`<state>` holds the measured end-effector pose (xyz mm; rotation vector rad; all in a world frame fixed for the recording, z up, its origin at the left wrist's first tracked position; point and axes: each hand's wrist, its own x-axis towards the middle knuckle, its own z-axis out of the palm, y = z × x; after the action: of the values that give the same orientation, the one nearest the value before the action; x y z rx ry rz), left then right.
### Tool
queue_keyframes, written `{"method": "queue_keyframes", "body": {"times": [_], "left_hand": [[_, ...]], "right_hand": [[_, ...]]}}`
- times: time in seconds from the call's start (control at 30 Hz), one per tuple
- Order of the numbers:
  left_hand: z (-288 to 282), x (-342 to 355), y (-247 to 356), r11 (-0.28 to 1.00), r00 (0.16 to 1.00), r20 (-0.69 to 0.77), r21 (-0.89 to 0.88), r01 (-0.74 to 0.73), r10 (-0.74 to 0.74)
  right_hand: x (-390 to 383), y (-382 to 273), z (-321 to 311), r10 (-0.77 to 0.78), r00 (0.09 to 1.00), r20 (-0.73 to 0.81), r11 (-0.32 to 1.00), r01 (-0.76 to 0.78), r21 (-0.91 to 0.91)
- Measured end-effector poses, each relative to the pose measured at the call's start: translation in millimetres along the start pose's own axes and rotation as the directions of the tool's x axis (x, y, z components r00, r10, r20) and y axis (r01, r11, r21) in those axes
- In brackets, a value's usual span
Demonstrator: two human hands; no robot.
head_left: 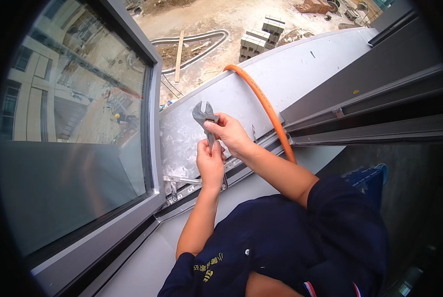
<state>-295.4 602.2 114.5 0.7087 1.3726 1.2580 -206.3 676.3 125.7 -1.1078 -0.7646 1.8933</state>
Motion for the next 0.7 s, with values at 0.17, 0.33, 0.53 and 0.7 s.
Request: {"method": "queue_keyframes", "body": {"times": [0.17, 0.33, 0.53, 0.7], "left_hand": [[16.5, -39.2, -3.9, 0.989, 0.993, 0.072, -0.126, -0.082, 0.092], [28.3, -66.8, -0.4, 0.978, 0.982, 0.138, -0.178, -0.104, 0.130], [32.9, -94.4, 4.9, 0.966, 0.960, 0.213, -0.222, -0.136, 0.184], [31.8, -112.6, 18.9, 0.967, 0.957, 0.218, -0.212, -0.144, 0.190]], "right_hand": [[-37.7, -3.6, 2.0, -0.085, 0.996, -0.018, 0.996, 0.084, -0.039], [-71.8, -6.3, -11.1, -0.089, 0.995, -0.049, 0.995, 0.086, -0.057], [-116.5, -24.3, -11.3, -0.204, 0.979, -0.023, 0.973, 0.200, -0.118], [-137.9, -34.4, -8.2, -0.242, 0.970, 0.029, 0.950, 0.243, -0.195]]}}
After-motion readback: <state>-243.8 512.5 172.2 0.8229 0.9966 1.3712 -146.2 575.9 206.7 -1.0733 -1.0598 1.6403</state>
